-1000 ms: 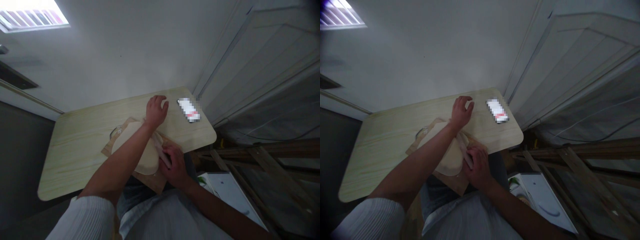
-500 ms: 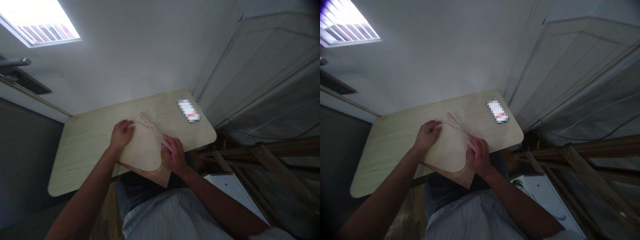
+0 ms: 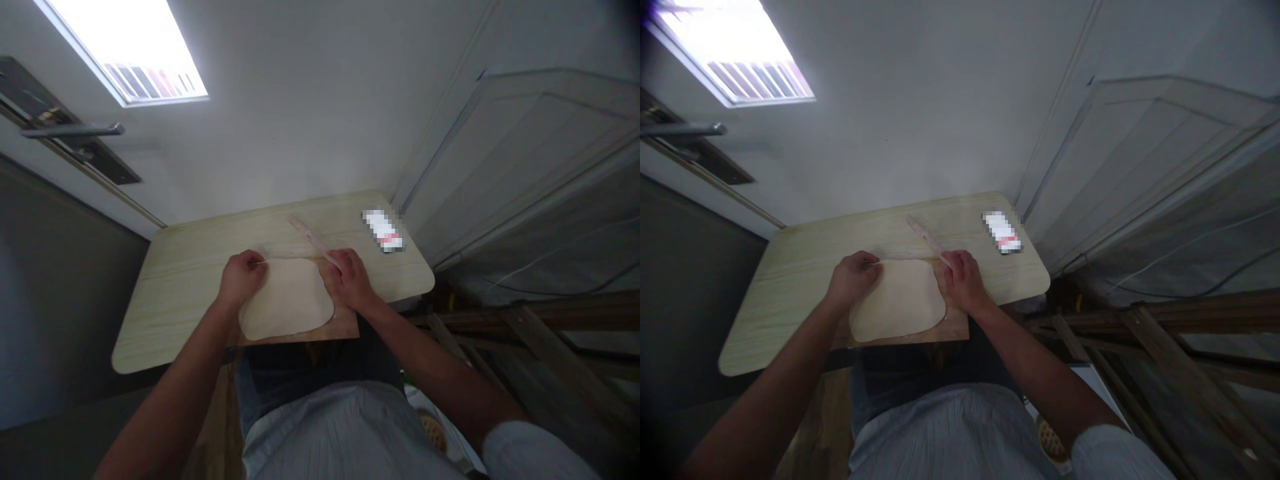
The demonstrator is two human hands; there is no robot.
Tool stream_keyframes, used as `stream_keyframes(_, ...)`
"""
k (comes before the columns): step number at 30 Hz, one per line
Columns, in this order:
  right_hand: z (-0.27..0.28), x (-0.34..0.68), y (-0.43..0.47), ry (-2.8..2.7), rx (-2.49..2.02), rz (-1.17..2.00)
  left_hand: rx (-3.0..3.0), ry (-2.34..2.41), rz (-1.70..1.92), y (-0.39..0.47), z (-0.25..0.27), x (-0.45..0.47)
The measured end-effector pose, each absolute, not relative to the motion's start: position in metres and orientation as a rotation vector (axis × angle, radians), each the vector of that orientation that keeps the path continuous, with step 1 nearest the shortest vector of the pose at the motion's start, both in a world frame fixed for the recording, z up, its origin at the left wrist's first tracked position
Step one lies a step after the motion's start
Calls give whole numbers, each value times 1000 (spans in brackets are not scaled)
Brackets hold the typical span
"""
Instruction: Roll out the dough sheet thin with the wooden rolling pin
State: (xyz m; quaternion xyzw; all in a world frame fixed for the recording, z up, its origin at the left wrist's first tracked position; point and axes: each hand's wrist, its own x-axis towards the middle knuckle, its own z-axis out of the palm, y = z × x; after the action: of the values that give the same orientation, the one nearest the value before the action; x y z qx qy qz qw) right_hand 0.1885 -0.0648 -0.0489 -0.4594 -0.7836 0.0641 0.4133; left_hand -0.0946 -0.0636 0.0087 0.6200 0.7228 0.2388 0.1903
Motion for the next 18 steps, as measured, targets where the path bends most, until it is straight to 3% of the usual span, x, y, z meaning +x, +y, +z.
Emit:
stream_keyframes(7, -51, 188, -62, -1935, -1145, 192, 1615, 1838, 664, -62, 26, -105)
stream_keyframes(13, -52, 190, -66, -1913, -1237, 85, 1594, 1764, 353, -60, 35, -114)
stream_keyframes(18, -52, 202, -78, -1859, -1382, 50, 1461, 1708, 489, -72, 40, -110)
